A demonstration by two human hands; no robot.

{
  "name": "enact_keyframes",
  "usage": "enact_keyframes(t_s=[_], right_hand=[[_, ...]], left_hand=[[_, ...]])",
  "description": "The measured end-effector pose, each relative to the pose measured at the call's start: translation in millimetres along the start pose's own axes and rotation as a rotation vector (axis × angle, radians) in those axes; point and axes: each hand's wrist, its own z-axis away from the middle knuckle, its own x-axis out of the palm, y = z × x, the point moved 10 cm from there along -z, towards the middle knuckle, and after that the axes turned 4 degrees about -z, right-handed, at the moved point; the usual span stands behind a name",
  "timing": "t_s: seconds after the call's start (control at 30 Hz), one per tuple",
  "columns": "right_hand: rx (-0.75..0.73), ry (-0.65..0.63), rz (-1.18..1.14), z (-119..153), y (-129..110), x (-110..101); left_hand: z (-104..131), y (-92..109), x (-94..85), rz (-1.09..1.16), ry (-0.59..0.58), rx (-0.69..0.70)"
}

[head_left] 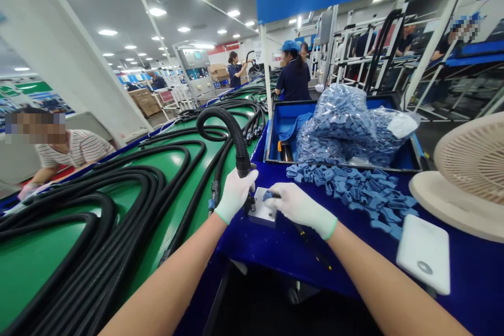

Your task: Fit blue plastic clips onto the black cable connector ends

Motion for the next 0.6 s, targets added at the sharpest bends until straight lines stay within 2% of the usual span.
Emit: enact_keyframes(t_s=[0.13, 0.3, 0.43, 0.6], right_hand=[[0.000, -0.039, -0.022, -33, -2, 22], [0.069, -0.116, -0.108, -51, 23, 40], [0.102, -0.150, -0.153, -54, 38, 44], [0.126, -0.154, -0.136, -60, 41, 43]], left_hand=[[-1, 3, -2.2, 0.018, -0.039, 0.023], [-1, -2, -3.2, 0.039, -0.032, 0.001], [2, 0, 2.1, 0.045, -0.060, -0.017], [5, 9, 6.1, 0.059, -0.100, -0.015]])
